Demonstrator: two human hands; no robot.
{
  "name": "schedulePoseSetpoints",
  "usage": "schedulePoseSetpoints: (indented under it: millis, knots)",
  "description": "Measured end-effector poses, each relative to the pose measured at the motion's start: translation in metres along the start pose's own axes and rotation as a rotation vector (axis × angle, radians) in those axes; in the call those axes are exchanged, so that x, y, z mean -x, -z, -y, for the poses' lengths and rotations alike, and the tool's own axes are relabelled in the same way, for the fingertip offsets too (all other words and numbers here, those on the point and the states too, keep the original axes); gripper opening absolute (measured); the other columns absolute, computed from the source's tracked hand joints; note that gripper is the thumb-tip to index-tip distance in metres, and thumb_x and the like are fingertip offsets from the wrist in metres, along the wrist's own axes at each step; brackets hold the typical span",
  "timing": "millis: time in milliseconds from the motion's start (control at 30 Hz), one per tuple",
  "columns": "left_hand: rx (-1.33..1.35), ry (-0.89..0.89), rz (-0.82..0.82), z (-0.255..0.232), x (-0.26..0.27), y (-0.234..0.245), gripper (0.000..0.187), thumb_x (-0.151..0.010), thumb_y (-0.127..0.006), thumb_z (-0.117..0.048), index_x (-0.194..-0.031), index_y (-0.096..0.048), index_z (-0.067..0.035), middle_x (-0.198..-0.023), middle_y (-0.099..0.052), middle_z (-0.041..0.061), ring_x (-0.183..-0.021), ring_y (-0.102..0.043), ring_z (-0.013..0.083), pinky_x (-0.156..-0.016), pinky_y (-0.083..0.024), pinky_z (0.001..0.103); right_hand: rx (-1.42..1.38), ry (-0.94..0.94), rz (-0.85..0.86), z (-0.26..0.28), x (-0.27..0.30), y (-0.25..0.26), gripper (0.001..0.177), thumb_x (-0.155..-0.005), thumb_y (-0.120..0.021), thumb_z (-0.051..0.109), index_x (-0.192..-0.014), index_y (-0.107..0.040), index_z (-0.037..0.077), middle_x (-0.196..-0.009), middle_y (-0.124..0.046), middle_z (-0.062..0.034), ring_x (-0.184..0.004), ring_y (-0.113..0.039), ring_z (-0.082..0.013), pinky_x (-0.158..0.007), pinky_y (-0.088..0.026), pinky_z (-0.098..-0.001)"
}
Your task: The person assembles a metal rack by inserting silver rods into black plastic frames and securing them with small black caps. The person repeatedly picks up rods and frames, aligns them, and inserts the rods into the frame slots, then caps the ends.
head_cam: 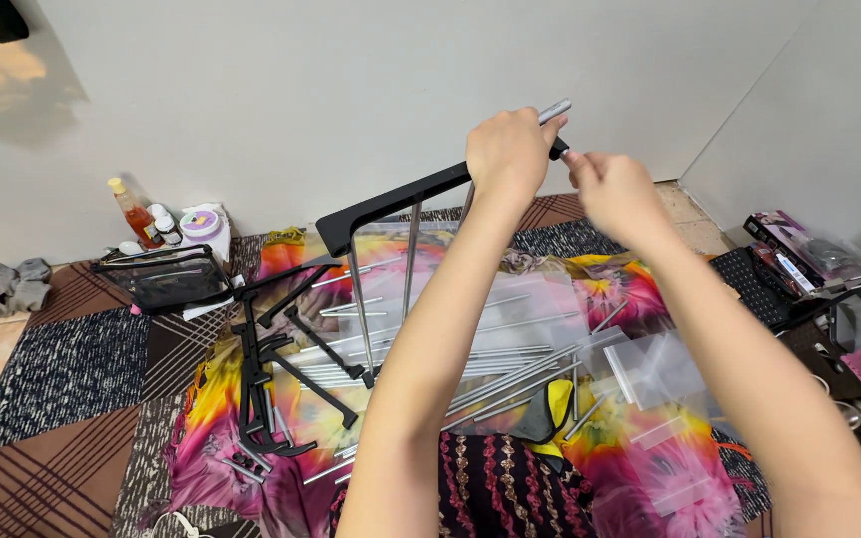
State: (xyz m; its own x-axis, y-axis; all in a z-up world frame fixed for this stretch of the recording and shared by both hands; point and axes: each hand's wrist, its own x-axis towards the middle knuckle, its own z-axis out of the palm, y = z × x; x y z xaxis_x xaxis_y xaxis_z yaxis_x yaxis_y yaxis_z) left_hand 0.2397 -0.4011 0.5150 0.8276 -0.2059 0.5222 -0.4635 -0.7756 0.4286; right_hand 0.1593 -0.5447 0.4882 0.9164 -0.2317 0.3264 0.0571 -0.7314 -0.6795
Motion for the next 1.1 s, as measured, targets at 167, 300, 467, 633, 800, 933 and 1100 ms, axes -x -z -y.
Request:
schedulePoseSetpoints:
  millis: [167,300,467,633,800,933,1100]
  knots:
    - [-0.013,0.002,0.008,-0.005,-0.004,-0.006,0.052,-0.094,-0.054,-0.059,-0.082,-0.078,-0.014,-0.075,-0.075,0.010,-0.075,-0.075,0.0286,-0.067,-0.058,0.040,-0.393,-0.229,0.284,0.002,-0.009,0.022,0.043,-0.109,-0.049,0.046,-0.097,-0.062,0.007,-0.058,-0.042,0.0045,-0.041,-0.031,-0.0068,-0.037,-0.023,-0.0280]
    - [-0.030,0.043,0.057,-0.004,-0.014,-0.007,0.055,-0.093,-0.053,-0.062,-0.081,-0.078,-0.015,-0.075,-0.075,0.010,-0.076,-0.075,0.0279,-0.067,-0.058,0.039,0.475,0.273,-0.145,0.011,0.014,0.018,0.033,-0.109,-0.054,0.042,-0.100,-0.057,0.011,-0.062,-0.050,0.0030,-0.049,-0.048,-0.0151,-0.044,-0.036,-0.0310]
    - [-0.045,0.025,-0.060,0.001,-0.013,-0.015,0.055,-0.091,-0.053,-0.063,-0.078,-0.077,-0.015,-0.072,-0.075,0.009,-0.072,-0.075,0.0279,-0.064,-0.057,0.040,1.279,0.585,-0.579,0.008,0.038,-0.014,0.037,-0.112,-0.061,0.040,-0.092,-0.053,0.010,-0.072,-0.058,-0.0006,-0.062,-0.065,-0.0152,-0.048,-0.049,-0.0283]
    - [-0.017,0.021,-0.050,-0.011,-0.005,-0.018,0.053,-0.094,-0.054,-0.059,-0.077,-0.077,-0.014,-0.069,-0.073,0.009,-0.067,-0.074,0.0268,-0.062,-0.057,0.038,1.248,0.463,-0.485,0.005,0.022,-0.011,0.045,-0.110,-0.060,0.047,-0.082,-0.055,0.011,-0.056,-0.058,-0.0017,-0.044,-0.064,-0.0192,-0.038,-0.049,-0.0328]
    - [0.012,0.006,-0.019,-0.009,0.000,-0.014,0.053,-0.095,-0.055,-0.057,-0.076,-0.077,-0.013,-0.068,-0.073,0.009,-0.067,-0.074,0.0270,-0.062,-0.057,0.038,0.850,0.445,-0.312,-0.003,0.012,0.000,0.049,-0.117,-0.053,0.043,-0.079,-0.058,0.013,-0.057,-0.059,-0.0127,-0.052,-0.061,-0.0316,-0.051,-0.049,-0.0428]
    - [0.026,0.002,-0.075,-0.012,0.006,-0.014,0.051,-0.094,-0.055,-0.056,-0.076,-0.076,-0.013,-0.067,-0.073,0.010,-0.067,-0.074,0.0275,-0.061,-0.056,0.039,0.039,-0.044,0.092,-0.004,-0.001,0.015,0.053,-0.116,-0.050,0.044,-0.078,-0.058,0.008,-0.058,-0.056,-0.0109,-0.050,-0.056,-0.0279,-0.049,-0.045,-0.0406]
    - [0.024,-0.035,-0.034,-0.016,0.009,-0.015,0.051,-0.094,-0.055,-0.056,-0.077,-0.077,-0.014,-0.069,-0.073,0.010,-0.069,-0.074,0.0284,-0.062,-0.057,0.039,-0.431,-0.272,0.303,0.005,0.008,0.030,0.044,-0.112,-0.054,0.043,-0.085,-0.057,0.009,-0.062,-0.056,-0.0072,-0.053,-0.059,-0.0259,-0.049,-0.046,-0.0372]
